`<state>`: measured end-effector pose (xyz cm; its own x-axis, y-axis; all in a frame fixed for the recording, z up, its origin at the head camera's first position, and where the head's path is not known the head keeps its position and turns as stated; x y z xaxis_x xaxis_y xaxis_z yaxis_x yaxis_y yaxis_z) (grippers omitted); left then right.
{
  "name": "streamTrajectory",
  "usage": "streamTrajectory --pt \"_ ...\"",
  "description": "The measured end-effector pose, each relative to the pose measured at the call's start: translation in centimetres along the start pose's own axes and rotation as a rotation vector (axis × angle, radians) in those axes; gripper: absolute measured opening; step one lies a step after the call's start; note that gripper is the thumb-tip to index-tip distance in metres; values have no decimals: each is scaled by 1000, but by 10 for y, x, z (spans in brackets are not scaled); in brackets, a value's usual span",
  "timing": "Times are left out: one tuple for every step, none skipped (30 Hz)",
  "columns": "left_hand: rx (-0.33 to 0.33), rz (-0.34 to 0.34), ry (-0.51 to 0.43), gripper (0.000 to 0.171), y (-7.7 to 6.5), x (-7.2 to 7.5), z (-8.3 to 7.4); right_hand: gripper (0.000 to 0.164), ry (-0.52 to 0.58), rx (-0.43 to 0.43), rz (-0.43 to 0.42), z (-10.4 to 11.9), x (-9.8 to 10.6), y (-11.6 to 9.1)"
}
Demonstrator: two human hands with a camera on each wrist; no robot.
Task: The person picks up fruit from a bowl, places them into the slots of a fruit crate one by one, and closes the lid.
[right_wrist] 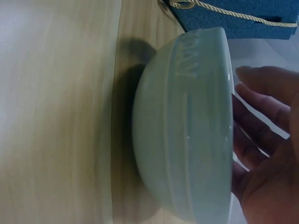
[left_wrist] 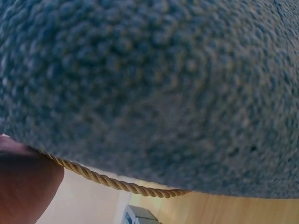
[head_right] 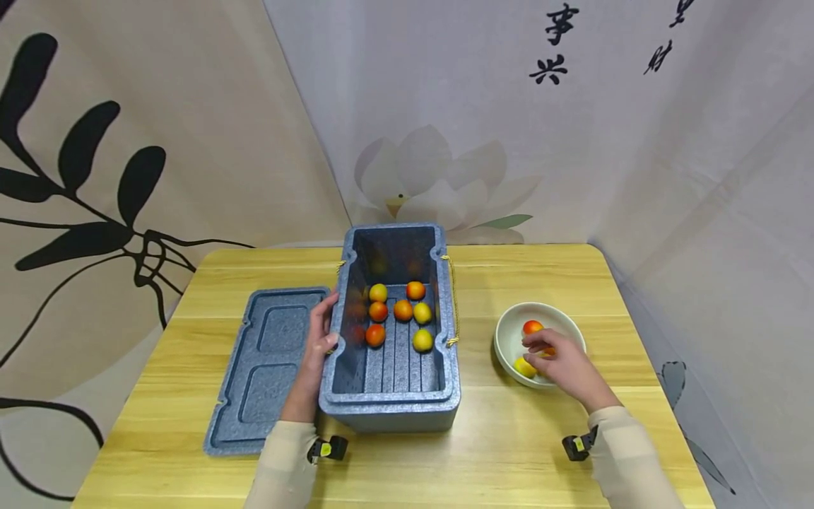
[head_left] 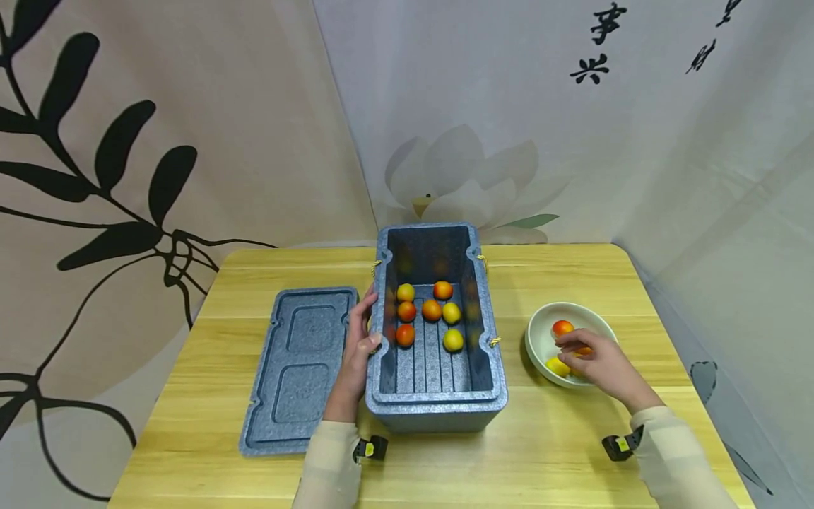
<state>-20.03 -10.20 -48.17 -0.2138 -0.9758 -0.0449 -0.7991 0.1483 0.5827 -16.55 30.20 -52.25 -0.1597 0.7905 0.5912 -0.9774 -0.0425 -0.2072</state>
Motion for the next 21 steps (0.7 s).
streamTrajectory --pt "0 1 0 63 0 0 0 29 -9 5 -1 1 -1 1" --pt "-1 1 -1 63 0 0 0 30 -16 12 3 2 -1 1" --pt "-1 1 0 63 0 0 0 29 -19 20 9 2 -2 1" --pt "0 0 0 63 0 0 0 29 -15 28 16 3 -3 2" --pt "0 -1 2 63 0 0 0 28 -10 39 24 4 -5 2" --pt "0 -3 3 63 0 0 -1 27 -3 50 33 4 -6 2" --pt "0 -3 3 63 0 0 -1 26 6 62 42 4 -7 3" --pt "0 -4 3 63 0 0 -1 25 14 74 51 4 -9 3" --pt "-1 -3 3 63 0 0 -1 24 21 80 55 4 -10 3" --pt "-2 -4 5 63 0 0 -2 23 19 83 55 3 -11 4" --pt "-3 -4 5 63 0 0 -2 23 14 80 56 3 -12 4" --pt "-4 -4 5 63 0 -1 -2 23 5 74 65 2 -13 4" --pt "-6 -3 6 63 0 -1 -2 23 -10 68 72 1 -14 4" --pt "-10 -2 6 63 0 -1 -2 24 -37 58 70 0 -15 4" --pt "-9 0 5 63 0 -1 -2 24 -65 45 68 -2 -15 4" --pt "-8 0 3 63 1 -1 -1 24 -93 35 65 -3 -16 4" --pt "-9 1 3 64 1 -1 -1 25 -118 31 61 -4 -16 4" --pt "-7 0 4 64 0 -1 -1 25 -138 32 57 -4 -17 4" --pt "-5 -2 4 64 0 -1 -1 24 -156 34 45 -4 -17 4" --pt "-3 -4 6 64 0 -1 0 23 -172 40 33 -4 -17 5" --pt "-1 -6 7 64 0 0 0 23 -181 47 28 -3 -17 5"
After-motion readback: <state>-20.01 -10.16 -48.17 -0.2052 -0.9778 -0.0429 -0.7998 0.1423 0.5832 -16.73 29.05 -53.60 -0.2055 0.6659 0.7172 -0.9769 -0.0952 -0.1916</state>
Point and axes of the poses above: each hand's wrist, its own y-axis towards the middle knuckle, its own x-axis out of the back of the hand, z = x × y, the point moved 5 cm from there along y, towards the middle knuckle, and after that the axes turned 14 degrees about -x, right-handed, at the moved point
